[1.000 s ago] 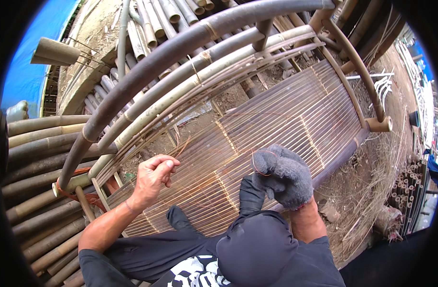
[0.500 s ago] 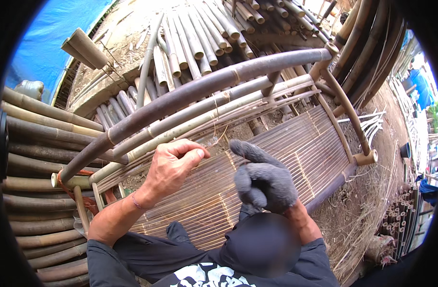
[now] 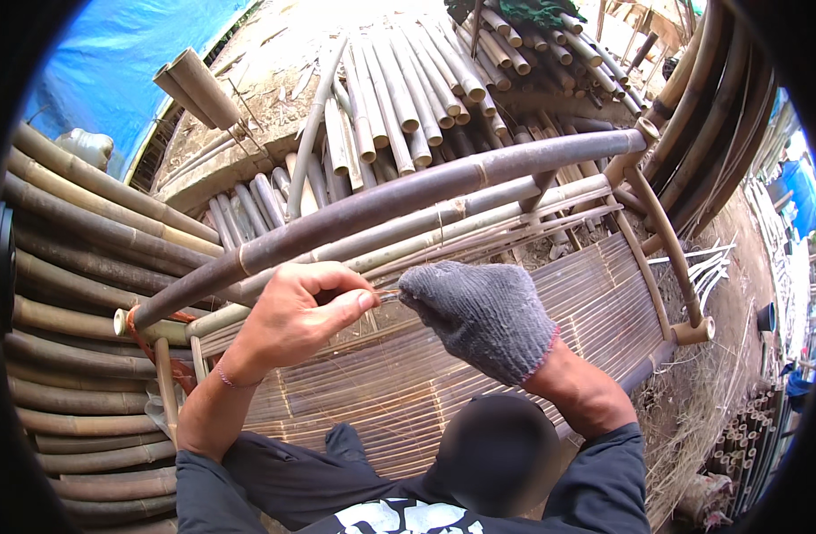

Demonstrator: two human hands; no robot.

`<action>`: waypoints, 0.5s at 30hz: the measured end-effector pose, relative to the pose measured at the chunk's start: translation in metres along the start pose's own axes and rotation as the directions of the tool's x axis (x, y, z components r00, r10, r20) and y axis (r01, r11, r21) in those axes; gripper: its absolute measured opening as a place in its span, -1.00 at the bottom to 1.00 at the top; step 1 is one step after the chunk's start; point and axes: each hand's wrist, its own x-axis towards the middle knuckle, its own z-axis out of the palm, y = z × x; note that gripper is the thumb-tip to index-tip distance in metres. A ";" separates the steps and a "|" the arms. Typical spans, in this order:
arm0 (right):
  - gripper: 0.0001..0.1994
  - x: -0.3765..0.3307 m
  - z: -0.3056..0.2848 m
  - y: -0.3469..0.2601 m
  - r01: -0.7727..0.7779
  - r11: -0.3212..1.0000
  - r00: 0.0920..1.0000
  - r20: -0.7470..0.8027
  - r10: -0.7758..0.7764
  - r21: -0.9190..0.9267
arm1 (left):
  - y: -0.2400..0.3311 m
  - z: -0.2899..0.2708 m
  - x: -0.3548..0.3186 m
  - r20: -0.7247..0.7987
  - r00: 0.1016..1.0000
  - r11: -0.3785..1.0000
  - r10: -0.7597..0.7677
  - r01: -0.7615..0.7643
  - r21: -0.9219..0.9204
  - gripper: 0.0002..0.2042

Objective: The person sits cross-legged on the ground and weaves thin bamboo strips into a larger bamboo frame. They use their hands to interlace the strips through the frame's structure, creating a woven mat or seat.

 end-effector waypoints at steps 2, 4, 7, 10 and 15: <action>-0.93 0.016 -0.012 0.000 0.096 0.990 0.994 -0.047 -0.101 -0.103 | -0.002 -0.017 0.005 0.068 0.988 0.967 -0.140 0.151 -0.203 -0.81; -0.93 0.035 -0.024 -0.001 0.166 0.971 0.985 -0.023 -0.172 -0.173 | -0.005 -0.028 0.014 0.151 0.974 0.798 -0.167 0.224 -0.559 -0.81; -0.92 0.060 -0.035 -0.012 0.205 0.964 0.973 0.137 -0.183 -0.168 | -0.002 -0.035 0.017 0.185 0.952 0.484 -0.244 0.285 -0.827 -0.78; -0.91 0.077 -0.038 -0.025 0.165 0.974 0.971 0.196 -0.133 -0.156 | 0.009 -0.026 0.019 0.054 0.979 0.688 -0.197 0.178 -0.704 -0.78; -0.93 0.076 -0.042 -0.031 -0.087 0.993 0.993 0.085 0.080 0.079 | 0.027 -0.032 0.020 -0.142 0.923 0.933 0.358 -0.347 0.097 -0.89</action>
